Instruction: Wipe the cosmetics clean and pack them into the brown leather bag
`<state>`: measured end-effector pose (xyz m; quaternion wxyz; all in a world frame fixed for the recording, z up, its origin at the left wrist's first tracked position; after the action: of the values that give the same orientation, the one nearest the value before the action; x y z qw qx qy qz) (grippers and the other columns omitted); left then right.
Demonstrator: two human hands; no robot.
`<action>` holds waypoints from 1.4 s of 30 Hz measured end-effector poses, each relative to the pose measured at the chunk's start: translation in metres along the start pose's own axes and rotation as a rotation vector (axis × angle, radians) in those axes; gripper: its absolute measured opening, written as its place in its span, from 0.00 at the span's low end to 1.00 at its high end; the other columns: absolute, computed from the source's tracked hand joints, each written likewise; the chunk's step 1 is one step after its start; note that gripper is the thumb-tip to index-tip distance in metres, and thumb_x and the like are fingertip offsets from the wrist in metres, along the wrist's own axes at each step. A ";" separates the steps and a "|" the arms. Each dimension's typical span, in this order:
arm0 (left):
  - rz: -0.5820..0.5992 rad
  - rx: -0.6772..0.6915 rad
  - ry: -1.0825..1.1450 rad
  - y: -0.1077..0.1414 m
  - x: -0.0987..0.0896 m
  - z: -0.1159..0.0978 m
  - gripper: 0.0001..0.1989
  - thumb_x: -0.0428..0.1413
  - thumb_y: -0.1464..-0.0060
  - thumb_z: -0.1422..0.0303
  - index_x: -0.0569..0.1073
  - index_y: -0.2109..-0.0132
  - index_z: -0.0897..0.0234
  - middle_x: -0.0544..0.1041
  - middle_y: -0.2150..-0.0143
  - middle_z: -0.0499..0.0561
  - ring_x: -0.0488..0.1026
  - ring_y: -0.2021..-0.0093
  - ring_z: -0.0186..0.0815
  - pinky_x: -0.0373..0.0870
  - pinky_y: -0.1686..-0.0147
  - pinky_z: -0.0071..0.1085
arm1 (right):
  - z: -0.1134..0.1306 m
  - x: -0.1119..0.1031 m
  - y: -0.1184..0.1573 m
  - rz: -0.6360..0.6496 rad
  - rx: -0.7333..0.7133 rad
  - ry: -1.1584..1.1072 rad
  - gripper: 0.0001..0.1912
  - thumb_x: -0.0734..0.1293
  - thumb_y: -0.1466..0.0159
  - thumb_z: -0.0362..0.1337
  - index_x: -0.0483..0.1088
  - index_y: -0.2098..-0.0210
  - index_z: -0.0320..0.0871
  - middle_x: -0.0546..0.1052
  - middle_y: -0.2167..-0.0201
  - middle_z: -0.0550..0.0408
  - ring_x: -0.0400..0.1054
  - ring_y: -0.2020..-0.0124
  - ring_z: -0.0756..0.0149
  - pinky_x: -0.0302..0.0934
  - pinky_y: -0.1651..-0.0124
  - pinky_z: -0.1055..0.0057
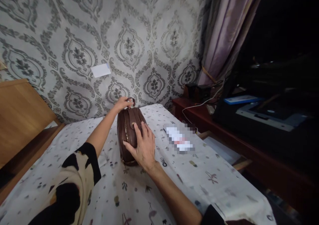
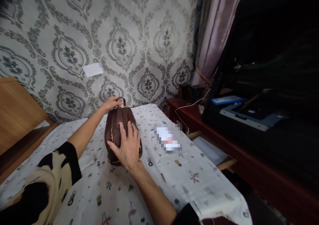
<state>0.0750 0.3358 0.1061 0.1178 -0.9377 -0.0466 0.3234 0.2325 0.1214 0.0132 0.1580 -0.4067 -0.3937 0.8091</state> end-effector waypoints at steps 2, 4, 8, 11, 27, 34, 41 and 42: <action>0.004 0.004 -0.010 -0.003 0.008 0.000 0.11 0.65 0.60 0.63 0.75 0.70 0.65 0.71 0.82 0.45 0.71 0.77 0.33 0.63 0.73 0.27 | -0.001 0.000 0.001 -0.013 -0.009 -0.017 0.39 0.68 0.37 0.55 0.61 0.33 0.42 0.64 0.34 0.35 0.58 0.36 0.43 0.59 0.39 0.47; -0.020 0.008 -0.025 -0.006 0.015 0.003 0.10 0.65 0.60 0.63 0.75 0.73 0.65 0.70 0.83 0.44 0.70 0.77 0.34 0.62 0.73 0.28 | -0.002 0.000 0.002 -0.029 -0.014 -0.035 0.39 0.68 0.37 0.55 0.61 0.33 0.42 0.63 0.34 0.36 0.58 0.35 0.43 0.58 0.38 0.47; -0.090 0.031 -0.052 -0.009 0.023 0.010 0.08 0.63 0.57 0.63 0.75 0.73 0.64 0.73 0.80 0.46 0.72 0.73 0.35 0.64 0.70 0.28 | -0.002 -0.001 0.002 -0.049 -0.032 -0.079 0.37 0.68 0.37 0.53 0.63 0.34 0.42 0.65 0.34 0.39 0.56 0.34 0.44 0.57 0.37 0.48; -0.136 0.039 -0.073 -0.010 0.024 0.013 0.07 0.60 0.54 0.64 0.75 0.73 0.63 0.75 0.78 0.47 0.73 0.72 0.36 0.65 0.68 0.29 | -0.002 -0.002 0.002 -0.048 -0.038 -0.101 0.36 0.69 0.38 0.52 0.65 0.36 0.42 0.67 0.35 0.41 0.56 0.34 0.44 0.55 0.36 0.48; -0.154 0.240 0.000 0.018 0.017 -0.003 0.10 0.57 0.51 0.63 0.75 0.73 0.64 0.78 0.74 0.48 0.74 0.69 0.36 0.67 0.64 0.29 | 0.001 -0.005 -0.002 0.028 -0.005 -0.098 0.33 0.68 0.37 0.52 0.67 0.37 0.44 0.73 0.38 0.48 0.55 0.33 0.44 0.48 0.33 0.47; -0.071 0.255 0.030 0.025 0.012 -0.007 0.12 0.57 0.51 0.59 0.75 0.72 0.65 0.77 0.73 0.48 0.72 0.68 0.35 0.67 0.64 0.29 | 0.001 -0.006 -0.002 0.029 -0.008 -0.077 0.33 0.68 0.36 0.51 0.66 0.36 0.44 0.72 0.38 0.47 0.55 0.33 0.45 0.50 0.34 0.48; -0.038 0.130 -0.035 0.025 -0.017 0.015 0.10 0.60 0.55 0.61 0.75 0.71 0.65 0.73 0.77 0.47 0.69 0.73 0.34 0.64 0.69 0.29 | 0.000 -0.006 -0.001 0.011 -0.012 -0.082 0.33 0.68 0.36 0.50 0.66 0.36 0.43 0.71 0.37 0.46 0.54 0.33 0.44 0.52 0.35 0.46; -0.045 0.113 -0.055 0.025 -0.021 0.019 0.10 0.60 0.56 0.61 0.75 0.72 0.65 0.72 0.78 0.46 0.68 0.73 0.34 0.63 0.70 0.29 | 0.001 -0.006 -0.001 0.007 -0.013 -0.087 0.33 0.68 0.36 0.50 0.65 0.36 0.43 0.71 0.37 0.46 0.54 0.33 0.44 0.52 0.35 0.46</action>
<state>0.0473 0.3113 0.0975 0.1767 -0.9190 -0.0526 0.3485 0.2357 0.1183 0.0172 0.1355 -0.3736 -0.4038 0.8240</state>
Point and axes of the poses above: each hand's wrist, its own y-axis away from the middle knuckle, its own x-axis out of the palm, z = x × y, the point moved 2 cm from there along -y, towards the middle knuckle
